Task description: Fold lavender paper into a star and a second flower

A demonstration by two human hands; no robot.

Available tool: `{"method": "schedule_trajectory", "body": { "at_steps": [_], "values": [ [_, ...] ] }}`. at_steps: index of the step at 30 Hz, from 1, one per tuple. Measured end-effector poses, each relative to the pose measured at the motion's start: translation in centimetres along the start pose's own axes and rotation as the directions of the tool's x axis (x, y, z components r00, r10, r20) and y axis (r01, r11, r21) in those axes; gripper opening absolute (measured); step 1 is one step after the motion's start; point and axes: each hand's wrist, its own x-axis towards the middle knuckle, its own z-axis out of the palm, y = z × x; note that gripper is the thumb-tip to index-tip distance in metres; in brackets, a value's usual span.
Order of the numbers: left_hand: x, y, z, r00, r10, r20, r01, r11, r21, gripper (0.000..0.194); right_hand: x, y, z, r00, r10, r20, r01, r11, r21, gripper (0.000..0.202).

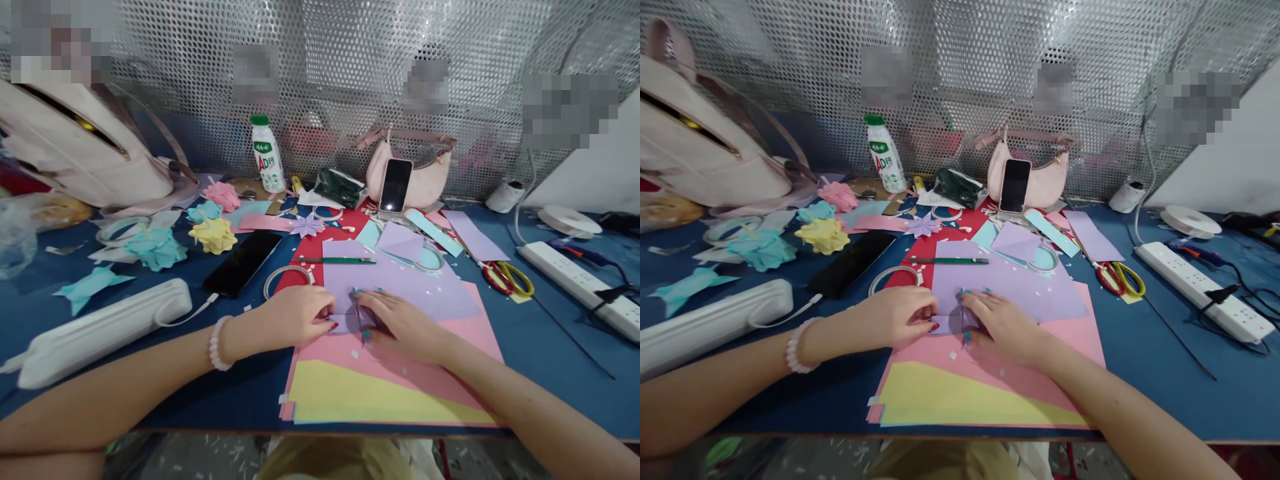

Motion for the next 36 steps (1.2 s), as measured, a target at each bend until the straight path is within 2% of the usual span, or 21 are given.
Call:
{"method": "schedule_trajectory", "body": {
  "at_steps": [3,6,11,15,22,25,30,33,36],
  "values": [
    [-0.2,0.3,-0.3,0.999,-0.006,0.044,0.007,0.999,-0.031,0.009,0.0,0.0,0.0,0.999,-0.020,-0.033,0.021,0.999,0.027,0.045],
    [-0.1,0.4,-0.5,0.999,0.030,0.041,-0.027,0.998,-0.056,0.006,0.0,0.2,0.0,0.999,-0.029,-0.037,0.031,0.998,0.050,0.035],
    [0.0,0.2,-0.1,0.977,0.209,-0.028,-0.211,0.972,-0.107,0.006,0.1,0.6,-0.1,0.999,-0.036,-0.006,0.036,0.998,0.060,0.017],
    [0.1,0.2,0.5,0.950,0.298,-0.091,-0.306,0.947,-0.096,0.013,0.2,0.8,0.0,0.999,-0.036,-0.039,0.039,0.997,0.067,0.017],
    [0.0,0.4,0.8,0.958,0.279,-0.070,-0.284,0.955,-0.086,0.016,0.1,1.4,0.2,0.997,-0.029,-0.065,0.033,0.997,0.064,0.019],
    [0.2,0.3,0.6,0.941,0.334,-0.055,-0.338,0.931,-0.139,0.014,0.3,1.2,0.4,0.996,-0.027,-0.088,0.034,0.996,0.081,0.015],
    [0.7,0.2,0.3,0.903,0.429,-0.019,-0.426,0.889,-0.169,0.014,1.1,0.1,1.2,0.973,0.104,-0.208,-0.079,0.989,0.129,0.011],
    [0.8,0.2,0.3,0.909,0.414,-0.050,-0.417,0.898,-0.143,0.015,1.4,-0.3,1.6,0.962,0.138,-0.237,-0.108,0.985,0.134,0.012],
    [0.6,0.0,0.4,0.934,0.343,-0.097,-0.351,0.932,-0.089,0.013,1.4,-0.4,1.8,0.957,0.151,-0.248,-0.118,0.983,0.142,0.014]
  ]
}}
